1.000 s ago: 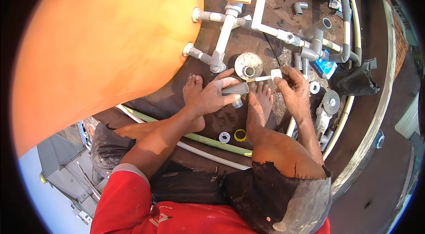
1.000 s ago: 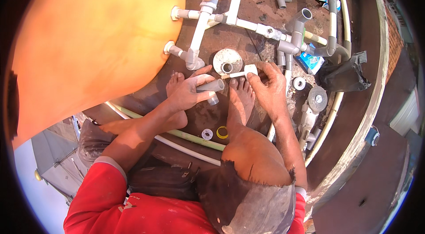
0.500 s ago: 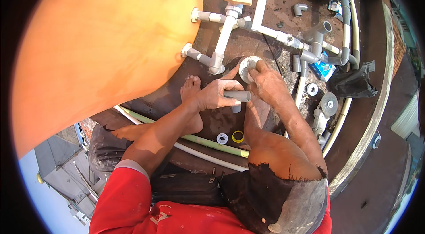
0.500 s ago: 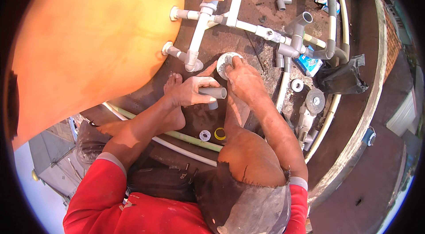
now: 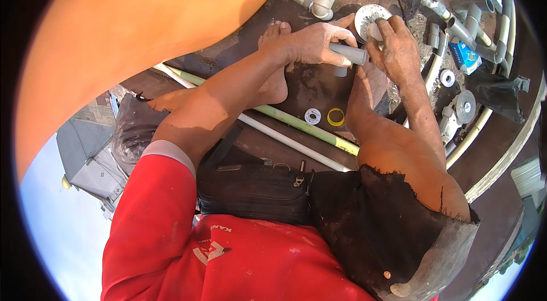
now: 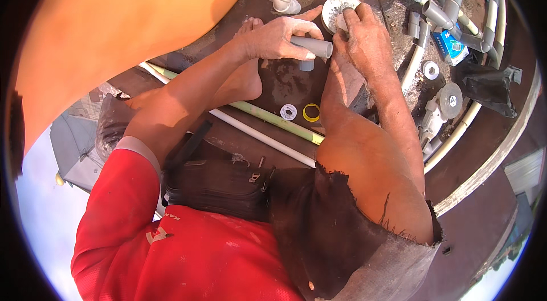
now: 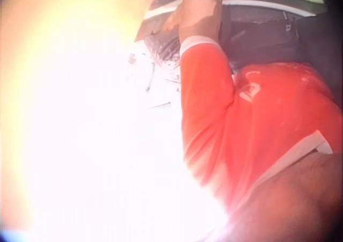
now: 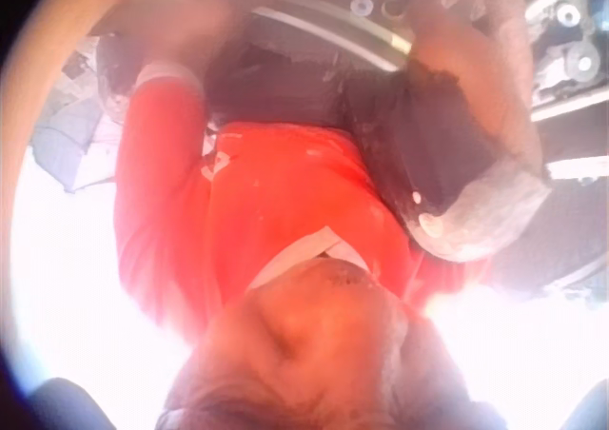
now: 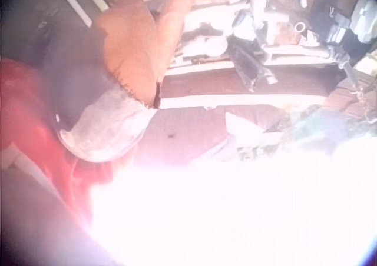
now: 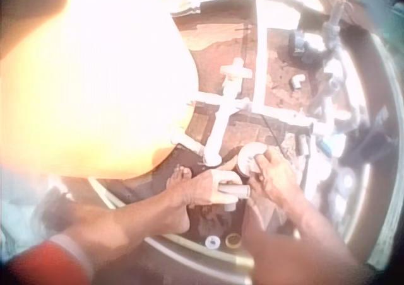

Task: The person assembles a PVC pipe system on a rooftop next to a large orange water tank. They use a power tool to cut pipes, apply sealant, and connect various fittings and valves to build a plumbing assembly.

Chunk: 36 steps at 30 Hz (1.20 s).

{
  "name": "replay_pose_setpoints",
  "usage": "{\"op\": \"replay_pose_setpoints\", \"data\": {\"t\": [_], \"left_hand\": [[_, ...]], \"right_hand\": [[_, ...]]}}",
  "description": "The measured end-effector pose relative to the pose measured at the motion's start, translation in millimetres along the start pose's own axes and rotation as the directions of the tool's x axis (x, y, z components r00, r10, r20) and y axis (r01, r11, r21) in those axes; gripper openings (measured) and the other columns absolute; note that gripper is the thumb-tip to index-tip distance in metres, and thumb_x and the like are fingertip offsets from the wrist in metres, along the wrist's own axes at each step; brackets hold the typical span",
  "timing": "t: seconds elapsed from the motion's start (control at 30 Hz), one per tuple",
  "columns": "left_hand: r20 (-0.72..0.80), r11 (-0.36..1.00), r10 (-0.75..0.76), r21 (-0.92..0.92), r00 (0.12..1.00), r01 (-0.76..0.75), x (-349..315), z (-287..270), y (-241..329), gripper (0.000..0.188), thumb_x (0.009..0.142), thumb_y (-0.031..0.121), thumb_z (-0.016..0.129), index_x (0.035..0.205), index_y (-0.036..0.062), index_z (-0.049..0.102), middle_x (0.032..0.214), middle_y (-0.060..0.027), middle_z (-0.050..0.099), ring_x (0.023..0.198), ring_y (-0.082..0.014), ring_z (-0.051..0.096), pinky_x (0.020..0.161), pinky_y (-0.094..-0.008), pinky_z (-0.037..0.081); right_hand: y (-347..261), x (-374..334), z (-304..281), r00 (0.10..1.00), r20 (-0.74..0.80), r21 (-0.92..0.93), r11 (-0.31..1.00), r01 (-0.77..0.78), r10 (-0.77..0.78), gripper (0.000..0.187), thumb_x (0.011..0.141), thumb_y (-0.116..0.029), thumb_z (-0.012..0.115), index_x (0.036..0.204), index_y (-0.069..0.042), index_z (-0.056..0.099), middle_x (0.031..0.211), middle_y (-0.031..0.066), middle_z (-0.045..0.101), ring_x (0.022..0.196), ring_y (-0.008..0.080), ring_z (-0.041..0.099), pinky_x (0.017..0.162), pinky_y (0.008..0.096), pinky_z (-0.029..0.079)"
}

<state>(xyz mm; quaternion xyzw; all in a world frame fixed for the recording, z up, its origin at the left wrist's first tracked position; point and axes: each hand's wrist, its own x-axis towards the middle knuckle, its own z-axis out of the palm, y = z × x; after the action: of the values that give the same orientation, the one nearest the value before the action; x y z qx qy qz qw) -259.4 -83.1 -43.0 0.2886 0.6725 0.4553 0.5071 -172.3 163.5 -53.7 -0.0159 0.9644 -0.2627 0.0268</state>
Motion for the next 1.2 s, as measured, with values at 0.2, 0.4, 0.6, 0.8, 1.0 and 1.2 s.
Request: {"op": "replay_pose_setpoints", "data": {"t": [0.2, 0.4, 0.6, 0.8, 1.0, 1.2], "left_hand": [[-0.115, 0.973, 0.099, 0.221, 0.988, -0.071, -6.0, 11.2, -1.6, 0.037, 0.091, 0.020, 0.084, 0.125, 0.0067, 0.075, 0.178, -0.0239, 0.033, 0.107, -0.0226, 0.075, 0.094, -0.0374, 0.058], [-0.021, 0.974, 0.035, 0.225, 0.999, -0.029, -1.6, 5.8, 8.9, 0.038, 0.089, 0.017, 0.084, 0.123, 0.0057, 0.074, 0.182, -0.0263, 0.025, 0.113, -0.0331, 0.075, 0.097, -0.0428, 0.058], [-0.041, 0.913, 0.063, 0.405, 0.997, -0.042, -3.8, 6.8, 0.2, 0.035, 0.086, 0.013, 0.084, 0.119, 0.0052, 0.073, 0.182, -0.0232, 0.026, 0.124, -0.0426, 0.072, 0.101, -0.0466, 0.058], [-0.010, 0.929, -0.053, 0.366, 0.999, 0.053, -3.5, 16.0, 8.8, 0.037, 0.085, 0.012, 0.086, 0.121, 0.0095, 0.073, 0.183, -0.0206, 0.026, 0.135, -0.0431, 0.066, 0.107, -0.0488, 0.055], [-0.092, 0.962, 0.015, 0.274, 0.996, 0.010, -11.3, 11.5, 20.7, 0.039, 0.090, 0.014, 0.082, 0.127, 0.0078, 0.074, 0.183, -0.0192, 0.026, 0.139, -0.0357, 0.066, 0.107, -0.0442, 0.054], [-0.062, 0.987, -0.158, -0.043, 0.985, 0.156, -19.1, 1.4, 57.6, 0.042, 0.090, 0.012, 0.080, 0.130, -0.0006, 0.073, 0.184, -0.0151, 0.029, 0.137, -0.0134, 0.059, 0.106, -0.0331, 0.052]], "right_hand": [[-7.8, 2.3, -3.1, 0.999, 0.024, -0.045, 0.999, -0.030, 0.031, 0.046, 0.087, -0.019, 0.083, 0.129, -0.002, 0.072, 0.116, 0.0183, 0.066, 0.101, 0.0409, 0.074, 0.090, 0.0514, 0.062], [-13.8, 5.7, -17.5, 0.995, 0.087, -0.044, 0.998, -0.053, 0.057, 0.038, 0.089, -0.021, 0.081, 0.117, 0.001, 0.070, 0.119, 0.0210, 0.064, 0.109, 0.0429, 0.072, 0.093, 0.0536, 0.061], [-10.6, 8.8, -24.7, 0.990, 0.064, -0.082, 0.988, 0.134, -0.129, 0.039, 0.087, -0.015, 0.079, 0.122, 0.001, 0.070, 0.122, 0.0192, 0.063, 0.119, 0.0423, 0.067, 0.103, 0.0530, 0.057], [-14.0, -6.9, -68.0, 0.932, -0.294, 0.206, 0.966, -0.153, 0.211, 0.042, 0.084, -0.015, 0.081, 0.122, 0.001, 0.074, 0.108, 0.0177, 0.068, 0.090, 0.0374, 0.073, 0.080, 0.0460, 0.062], [2.6, -0.2, -89.2, 0.741, -0.426, 0.639, 0.753, -0.159, 0.519, 0.037, 0.095, -0.015, 0.087, 0.124, 0.005, 0.075, 0.102, 0.0098, 0.070, 0.082, 0.0123, 0.070, 0.073, 0.0276, 0.060], [9.5, 48.1, -85.3, 0.761, -0.548, 0.437, 0.895, -0.093, 0.347, 0.041, 0.093, -0.018, 0.088, 0.124, 0.005, 0.075, 0.104, 0.0131, 0.071, 0.082, 0.0182, 0.073, 0.072, 0.0330, 0.060]]}}
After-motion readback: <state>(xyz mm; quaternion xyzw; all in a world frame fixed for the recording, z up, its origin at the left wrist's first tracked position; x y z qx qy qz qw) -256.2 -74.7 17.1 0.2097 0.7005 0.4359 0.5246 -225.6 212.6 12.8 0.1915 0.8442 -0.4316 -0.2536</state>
